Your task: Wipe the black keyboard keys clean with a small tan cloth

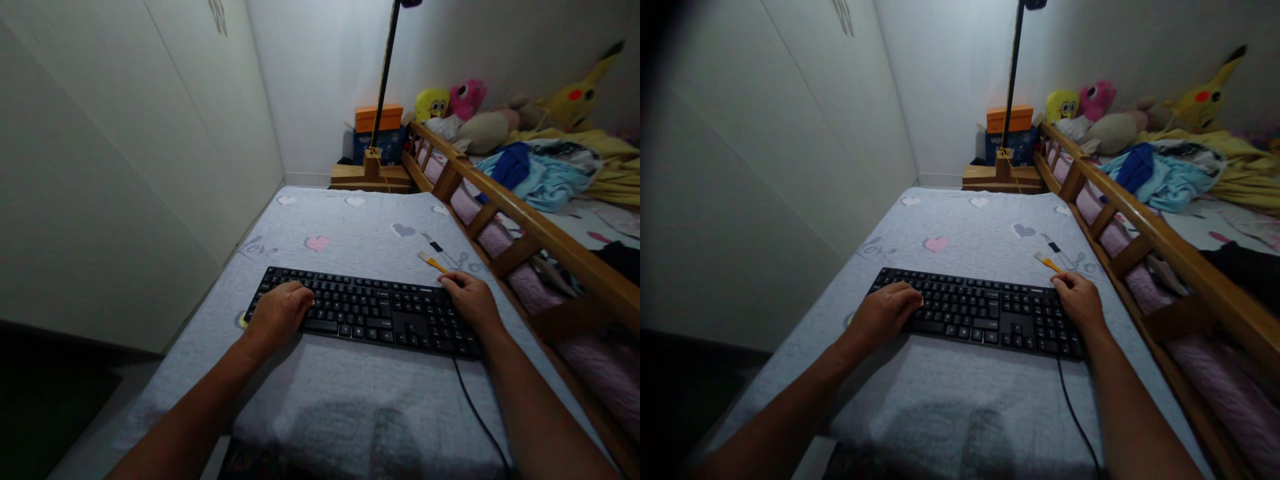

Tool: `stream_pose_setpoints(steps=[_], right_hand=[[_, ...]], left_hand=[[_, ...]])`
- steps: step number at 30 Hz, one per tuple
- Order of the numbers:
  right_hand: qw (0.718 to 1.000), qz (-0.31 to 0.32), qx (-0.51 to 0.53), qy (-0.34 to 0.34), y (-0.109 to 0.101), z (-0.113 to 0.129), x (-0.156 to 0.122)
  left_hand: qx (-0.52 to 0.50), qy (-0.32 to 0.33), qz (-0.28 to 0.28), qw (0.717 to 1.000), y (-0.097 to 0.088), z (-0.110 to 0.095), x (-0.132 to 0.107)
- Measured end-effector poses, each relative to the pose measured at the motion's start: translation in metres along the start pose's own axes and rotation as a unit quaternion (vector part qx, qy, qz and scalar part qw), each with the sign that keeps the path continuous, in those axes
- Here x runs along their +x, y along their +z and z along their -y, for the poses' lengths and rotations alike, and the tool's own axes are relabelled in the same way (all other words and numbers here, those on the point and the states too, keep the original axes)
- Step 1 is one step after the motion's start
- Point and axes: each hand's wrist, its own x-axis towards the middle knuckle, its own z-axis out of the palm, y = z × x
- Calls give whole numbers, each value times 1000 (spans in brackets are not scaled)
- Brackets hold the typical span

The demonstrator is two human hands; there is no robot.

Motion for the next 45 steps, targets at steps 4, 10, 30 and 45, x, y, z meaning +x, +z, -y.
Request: stream_pose_setpoints(steps=[4,10,30,45], right_hand=[[1000,-1,-1,4,0,2,-1],[1000,-1,3,5,0,0,0],[1000,-8,-2,16,-5,-1,-3],[999,-23,5,24,-9,2,-7]], left_hand=[[-1,12,2,1000,4,-9,2],[2,21,8,1000,8,-21,4],[-25,15,12,1000,7,-28,-7],[-59,39,-1,997,18,-46,-1]])
